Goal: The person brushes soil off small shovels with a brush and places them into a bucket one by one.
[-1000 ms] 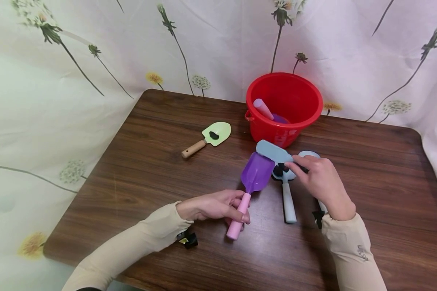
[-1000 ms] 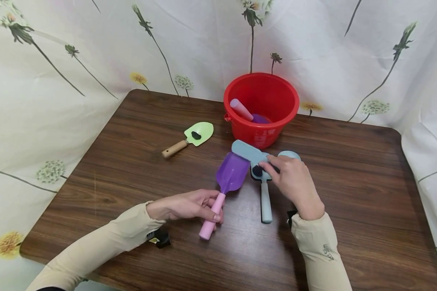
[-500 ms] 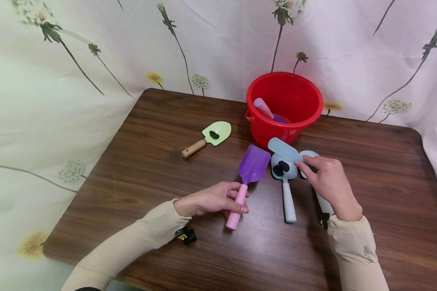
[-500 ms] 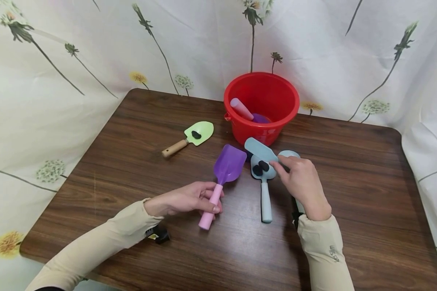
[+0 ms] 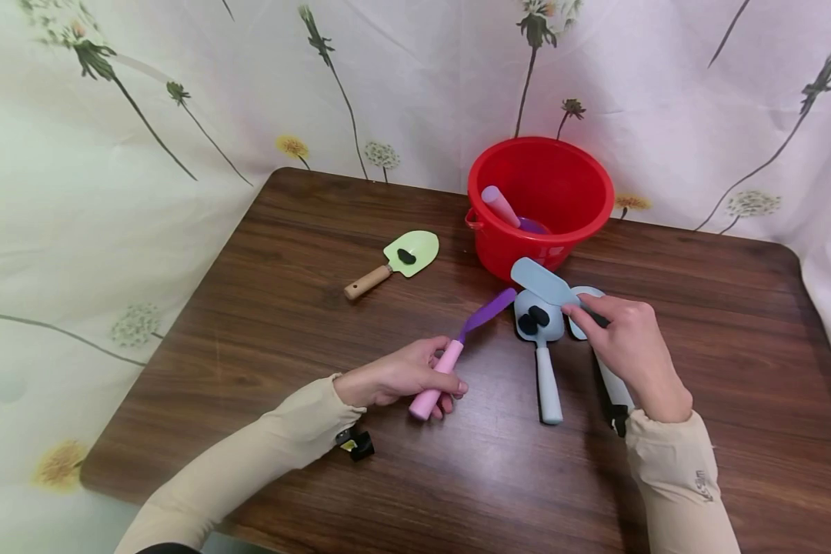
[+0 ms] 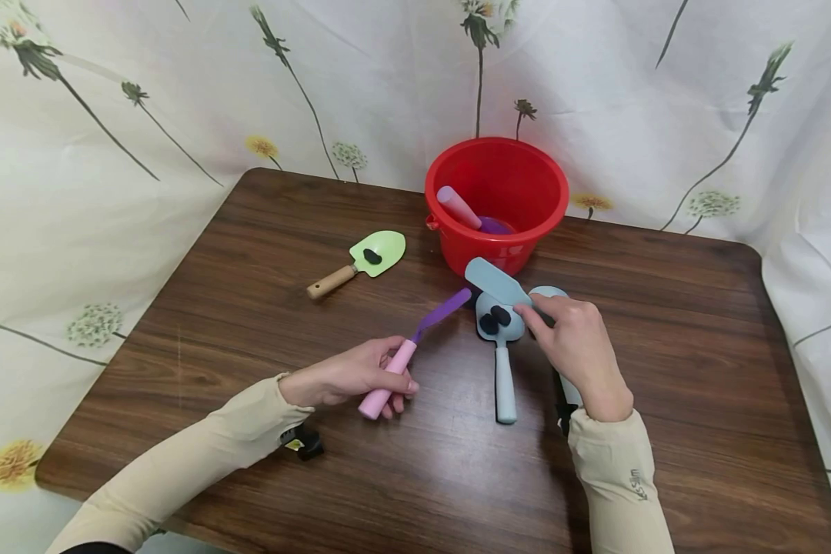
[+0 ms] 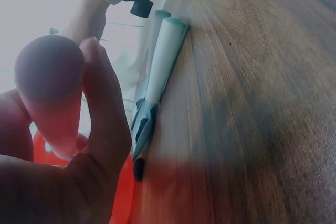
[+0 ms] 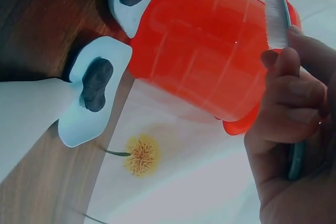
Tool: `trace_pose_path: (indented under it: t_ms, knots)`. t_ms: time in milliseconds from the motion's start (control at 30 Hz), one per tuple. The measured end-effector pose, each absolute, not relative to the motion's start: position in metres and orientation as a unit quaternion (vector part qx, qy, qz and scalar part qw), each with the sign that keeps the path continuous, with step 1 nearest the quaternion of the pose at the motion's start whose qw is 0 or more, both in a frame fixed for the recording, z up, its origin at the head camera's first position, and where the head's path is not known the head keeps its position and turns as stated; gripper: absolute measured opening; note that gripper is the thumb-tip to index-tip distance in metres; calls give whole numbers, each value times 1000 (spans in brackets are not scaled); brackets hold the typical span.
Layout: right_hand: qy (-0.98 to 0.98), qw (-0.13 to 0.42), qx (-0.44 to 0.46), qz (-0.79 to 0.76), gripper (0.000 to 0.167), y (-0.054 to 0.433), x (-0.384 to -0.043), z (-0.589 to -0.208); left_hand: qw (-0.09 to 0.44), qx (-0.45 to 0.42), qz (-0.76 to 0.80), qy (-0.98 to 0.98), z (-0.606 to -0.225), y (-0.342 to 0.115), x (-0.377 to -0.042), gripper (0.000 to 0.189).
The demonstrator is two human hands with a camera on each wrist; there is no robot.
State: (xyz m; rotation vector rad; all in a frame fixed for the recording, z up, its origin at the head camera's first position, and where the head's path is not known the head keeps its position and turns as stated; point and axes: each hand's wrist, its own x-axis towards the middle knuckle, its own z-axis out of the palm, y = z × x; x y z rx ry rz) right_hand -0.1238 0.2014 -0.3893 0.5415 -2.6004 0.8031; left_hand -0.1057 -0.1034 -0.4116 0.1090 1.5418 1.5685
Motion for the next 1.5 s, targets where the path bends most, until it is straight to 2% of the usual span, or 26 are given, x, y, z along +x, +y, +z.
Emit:
trace_pose_path:
  t_ms: [267, 500, 633, 733, 867, 1000, 1300, 1500]
  knots:
    - [-902, 200, 214, 316, 31, 195, -122, -388, 463, 53, 630, 621, -413, -101, -104, 55]
    - [-874, 188, 266, 360, 32, 182, -116, -386, 414, 62, 627, 657, -411, -98, -105, 39]
    - [-872, 162, 292, 357, 32, 173, -113, -390, 386, 52, 639, 664, -408, -96, -105, 29]
    - [-878, 122, 298, 353, 31, 168, -112, -392, 392, 57, 648, 650, -405, -94, -104, 25]
    - [-885, 74, 293, 355, 29, 165, -111, -393, 424, 70, 649, 627, -401, -93, -101, 33]
    - [-887, 55, 292, 354, 30, 164, -111, -392, 439, 95, 646, 617, -402, -95, -99, 44]
    - [-878, 42, 301, 370, 30, 166, -112, -394, 462, 153, 642, 593, -405, -101, -99, 42]
    - [-869, 55, 301, 389, 30, 170, -114, -395, 452, 161, 658, 580, -408, -101, -99, 44]
